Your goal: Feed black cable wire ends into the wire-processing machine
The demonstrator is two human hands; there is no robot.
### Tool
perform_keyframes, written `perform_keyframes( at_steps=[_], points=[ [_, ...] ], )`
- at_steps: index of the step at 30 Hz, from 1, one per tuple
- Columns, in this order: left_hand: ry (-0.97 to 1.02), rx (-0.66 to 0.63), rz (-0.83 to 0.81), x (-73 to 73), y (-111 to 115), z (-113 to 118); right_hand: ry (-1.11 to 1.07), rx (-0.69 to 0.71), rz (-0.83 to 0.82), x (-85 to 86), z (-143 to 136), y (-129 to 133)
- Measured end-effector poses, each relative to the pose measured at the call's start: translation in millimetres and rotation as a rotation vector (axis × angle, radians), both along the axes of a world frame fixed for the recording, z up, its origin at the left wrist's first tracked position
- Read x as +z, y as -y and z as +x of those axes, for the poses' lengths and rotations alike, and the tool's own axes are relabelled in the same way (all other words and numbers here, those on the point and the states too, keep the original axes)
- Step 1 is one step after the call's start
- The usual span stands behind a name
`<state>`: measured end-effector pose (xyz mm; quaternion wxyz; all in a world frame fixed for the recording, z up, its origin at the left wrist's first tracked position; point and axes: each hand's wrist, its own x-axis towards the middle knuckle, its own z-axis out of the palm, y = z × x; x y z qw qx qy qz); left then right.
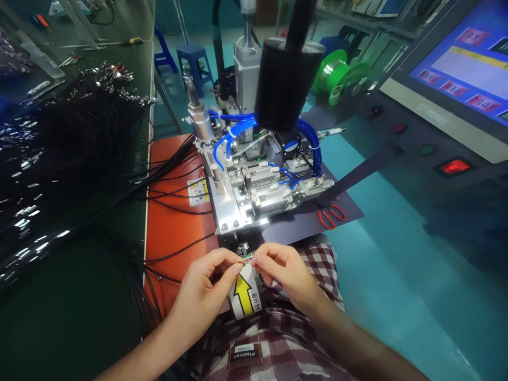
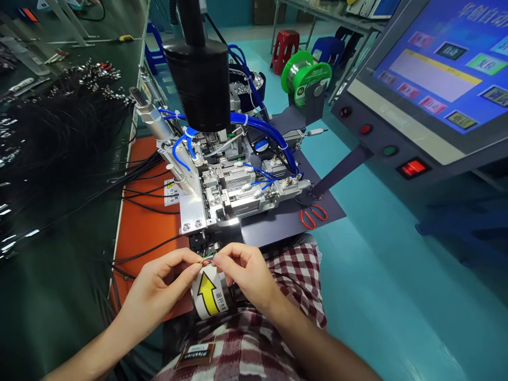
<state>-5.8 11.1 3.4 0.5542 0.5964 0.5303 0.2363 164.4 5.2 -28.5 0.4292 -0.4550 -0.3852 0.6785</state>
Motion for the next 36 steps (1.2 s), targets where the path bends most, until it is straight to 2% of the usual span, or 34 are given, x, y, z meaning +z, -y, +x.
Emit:
perform_keyframes(
  at_steps=[6, 10, 13, 18, 23, 27, 29, 33, 36],
  points=[
    [0.004, 0.019, 0.015, 0.1, -1.3, 0.9, -0.002, -0.001, -0.031, 2.3, -9.2, 3.9],
    [0.047, 0.032, -0.019, -2.1, -0.7, 0.8, 0.129, -0.104, 0.083, 0.4, -19.2, 10.2],
    [0.103, 0.052, -0.050, -2.1, -0.9, 1.5, 0.217, -0.116, 0.176, -1.7, -21.7, 13.9],
    [0.211, 0.159, -0.165, 1.2, -2.2, 6.0, 0.312, -0.061, 0.272, -0.4, -18.8, 15.7],
    [0.381, 0.282, -0.322, -1.9, 1.1, 9.5, 0.349, -0.075, 0.320, 0.6, -21.0, 16.5],
    [0.456, 0.274, -0.393, -3.8, 0.0, 9.0, 0.355, -0.086, 0.324, -2.1, -22.9, 15.7],
    [0.429, 0.234, -0.362, -3.0, -2.2, 7.6, 0.368, -0.100, 0.342, -2.7, -21.6, 15.4],
    [0.253, 0.157, -0.231, 0.9, -3.9, 4.3, 0.393, -0.117, 0.360, -1.2, -15.8, 15.0],
    [0.197, 0.169, -0.208, 3.6, -1.8, 3.4, 0.286, -0.094, 0.247, 0.2, -11.6, 12.7]
  ],
)
